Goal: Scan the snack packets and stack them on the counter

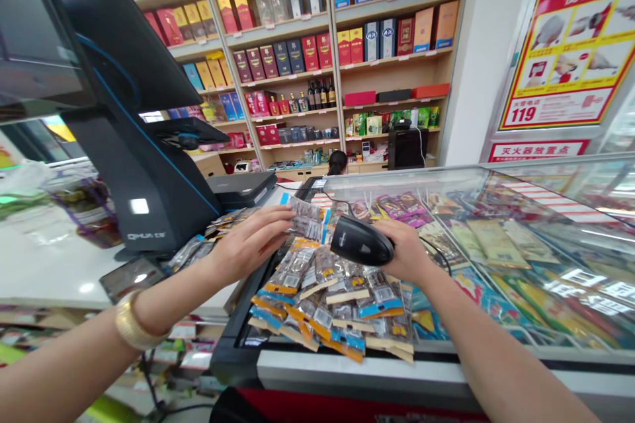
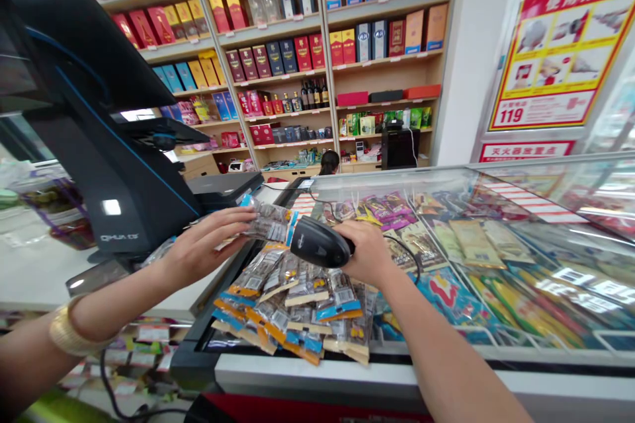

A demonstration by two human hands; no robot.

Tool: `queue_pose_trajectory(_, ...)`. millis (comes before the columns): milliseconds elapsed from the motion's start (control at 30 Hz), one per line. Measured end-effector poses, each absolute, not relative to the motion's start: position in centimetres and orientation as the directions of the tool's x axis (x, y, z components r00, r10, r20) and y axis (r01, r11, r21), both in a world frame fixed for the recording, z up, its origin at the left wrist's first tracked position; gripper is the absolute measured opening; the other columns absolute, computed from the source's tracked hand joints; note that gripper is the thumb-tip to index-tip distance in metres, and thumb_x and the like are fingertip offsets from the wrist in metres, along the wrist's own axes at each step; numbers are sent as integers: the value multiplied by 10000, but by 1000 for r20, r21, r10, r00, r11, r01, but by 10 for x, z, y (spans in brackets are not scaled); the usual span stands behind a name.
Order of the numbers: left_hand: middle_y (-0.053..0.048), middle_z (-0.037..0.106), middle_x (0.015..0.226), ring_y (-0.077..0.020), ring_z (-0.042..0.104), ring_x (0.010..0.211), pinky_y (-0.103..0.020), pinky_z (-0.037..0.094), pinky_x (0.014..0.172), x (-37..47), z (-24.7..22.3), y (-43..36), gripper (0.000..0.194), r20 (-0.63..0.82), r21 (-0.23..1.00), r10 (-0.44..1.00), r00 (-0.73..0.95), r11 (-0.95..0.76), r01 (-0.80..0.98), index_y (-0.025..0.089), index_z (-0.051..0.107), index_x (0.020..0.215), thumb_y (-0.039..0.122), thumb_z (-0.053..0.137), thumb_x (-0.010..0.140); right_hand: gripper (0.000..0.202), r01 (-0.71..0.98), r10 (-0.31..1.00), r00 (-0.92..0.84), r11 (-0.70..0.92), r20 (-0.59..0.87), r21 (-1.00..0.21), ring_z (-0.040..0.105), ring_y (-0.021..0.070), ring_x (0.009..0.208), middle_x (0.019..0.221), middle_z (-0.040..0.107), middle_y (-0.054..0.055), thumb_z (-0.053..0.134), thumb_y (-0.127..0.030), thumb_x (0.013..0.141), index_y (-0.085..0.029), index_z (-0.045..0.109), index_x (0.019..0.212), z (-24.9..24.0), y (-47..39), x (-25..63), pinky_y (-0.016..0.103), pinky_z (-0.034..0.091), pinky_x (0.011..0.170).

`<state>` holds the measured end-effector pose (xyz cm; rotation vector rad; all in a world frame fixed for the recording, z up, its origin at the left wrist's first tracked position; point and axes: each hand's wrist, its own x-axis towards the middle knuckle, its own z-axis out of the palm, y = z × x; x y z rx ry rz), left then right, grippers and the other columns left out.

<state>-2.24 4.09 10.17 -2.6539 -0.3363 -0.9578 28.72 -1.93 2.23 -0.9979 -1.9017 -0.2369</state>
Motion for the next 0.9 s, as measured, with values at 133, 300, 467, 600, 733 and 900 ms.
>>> queue_pose_trajectory(133, -104, 683, 1137, -205, 618, 1125, -357, 494, 1002, -13, 102, 40, 113, 655, -138, 135, 743, -946, 294, 193, 631, 947, 195, 641, 834, 262, 695, 517, -231, 681, 825, -232, 622, 198, 718, 797, 678, 58, 579, -219, 664, -202, 652, 914, 25, -22, 285, 303, 475, 666)
queue_pose_trajectory(300, -93, 688, 1090, -200, 644, 1033, -341, 518, 950, 0, 98, 38, 86, 723, 80, 334, 604, -910, 408, 190, 662, 780, 271, 668, 808, 247, 691, 513, -223, 683, 829, -237, 603, 189, 679, 742, 657, 46, 564, -201, 671, -191, 651, 902, 28, -24, 284, 292, 454, 630)
queue_pose_trajectory(467, -90, 684, 995, -230, 655, 954, -331, 569, 756, 15, 85, 51, 307, 576, 739, 794, 194, -607, 291, 166, 659, 816, 388, 783, 644, 227, 705, 485, -198, 674, 852, -220, 602, 196, 680, 740, 655, 51, 591, -253, 691, -188, 647, 900, 26, -21, 285, 299, 452, 620)
queue_pose_trajectory(600, -38, 671, 709, -153, 639, 647, -277, 539, 642, 23, 82, 61, 373, 199, 978, 979, 51, -202, 53, 128, 634, 751, 289, 865, 505, 219, 702, 465, -179, 678, 867, -219, 619, 205, 708, 773, 672, 61, 599, -271, 688, -198, 645, 890, 25, -20, 285, 307, 467, 635)
queue_pose_trajectory(733, -29, 652, 675, -137, 648, 645, -274, 551, 667, 29, 86, 64, 263, 37, 983, 999, 33, -30, -183, 142, 532, 634, 95, 787, 591, 237, 722, 492, -166, 650, 854, -234, 631, 213, 738, 806, 685, 67, 608, -252, 684, -202, 650, 912, 23, -20, 285, 314, 478, 662)
queue_pose_trajectory(900, -25, 648, 694, -130, 651, 657, -289, 566, 682, 40, 85, 60, 190, 20, 974, 999, 24, -14, -227, 148, 511, 666, 61, 677, 698, 266, 764, 565, -172, 594, 807, -253, 640, 219, 757, 827, 696, 66, 617, -227, 652, -209, 666, 913, 23, -19, 285, 310, 475, 672)
